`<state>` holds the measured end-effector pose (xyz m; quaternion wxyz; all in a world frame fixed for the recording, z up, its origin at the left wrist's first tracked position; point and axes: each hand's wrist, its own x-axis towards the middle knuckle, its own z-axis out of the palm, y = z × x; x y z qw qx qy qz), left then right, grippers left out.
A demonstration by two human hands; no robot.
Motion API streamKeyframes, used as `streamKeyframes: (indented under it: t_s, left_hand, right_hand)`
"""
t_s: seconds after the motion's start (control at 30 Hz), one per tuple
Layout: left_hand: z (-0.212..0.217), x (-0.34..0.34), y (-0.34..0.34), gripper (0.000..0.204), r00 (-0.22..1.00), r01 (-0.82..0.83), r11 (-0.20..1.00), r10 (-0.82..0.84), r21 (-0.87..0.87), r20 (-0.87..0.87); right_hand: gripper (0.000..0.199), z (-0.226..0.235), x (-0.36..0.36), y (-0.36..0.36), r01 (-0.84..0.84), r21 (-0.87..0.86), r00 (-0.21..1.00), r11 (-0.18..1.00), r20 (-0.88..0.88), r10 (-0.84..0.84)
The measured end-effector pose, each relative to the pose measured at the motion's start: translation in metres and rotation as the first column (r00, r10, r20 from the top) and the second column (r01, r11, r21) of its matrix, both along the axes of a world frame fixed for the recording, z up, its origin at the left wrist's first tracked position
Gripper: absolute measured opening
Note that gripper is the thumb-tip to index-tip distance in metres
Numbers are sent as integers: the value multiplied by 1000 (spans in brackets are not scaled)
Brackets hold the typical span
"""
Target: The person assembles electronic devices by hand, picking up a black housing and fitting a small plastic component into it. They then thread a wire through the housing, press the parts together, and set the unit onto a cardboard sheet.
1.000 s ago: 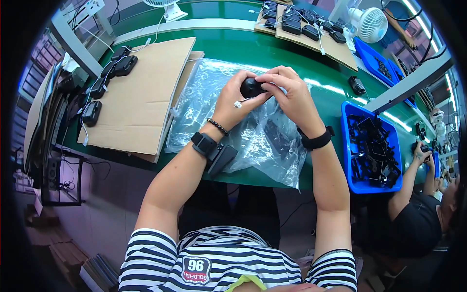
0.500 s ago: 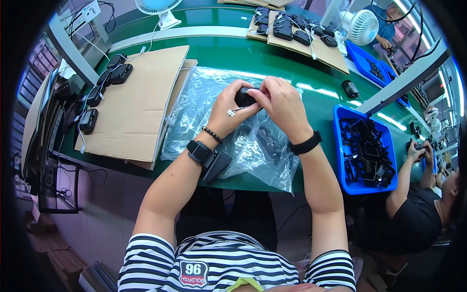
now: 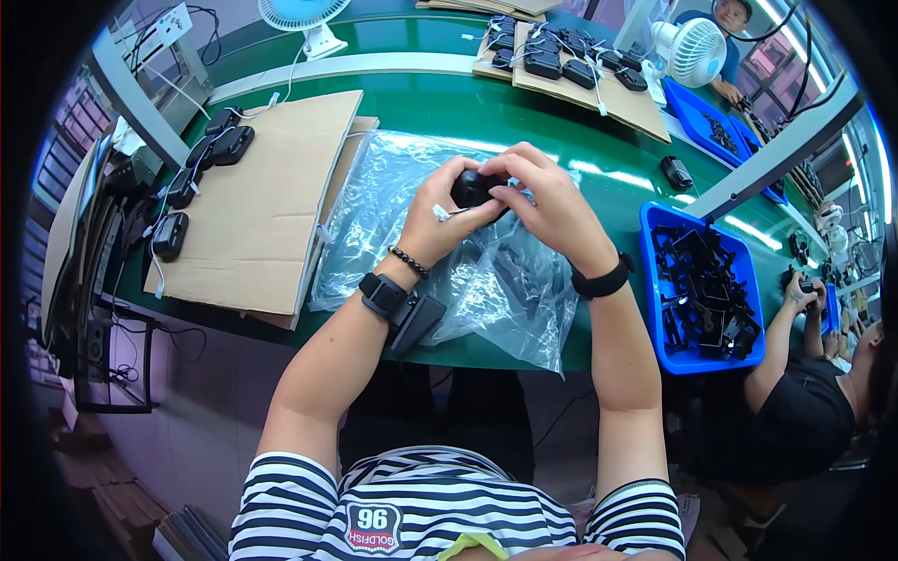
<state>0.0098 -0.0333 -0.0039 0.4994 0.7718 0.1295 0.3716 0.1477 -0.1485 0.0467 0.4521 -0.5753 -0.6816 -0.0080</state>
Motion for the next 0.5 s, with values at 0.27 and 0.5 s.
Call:
streamKeyframes:
  t_s: [0.27, 0.5]
  left_hand:
    - [-6, 0, 3, 39, 999, 46, 994, -46, -98, 0]
    - [0, 0, 1, 38, 997, 43, 997, -47, -70, -56]
  right_hand:
    - [24, 0, -2, 1, 221, -46, 964, 974, 163, -211]
    - [23, -13, 5, 8, 112, -32, 989, 993, 103, -108]
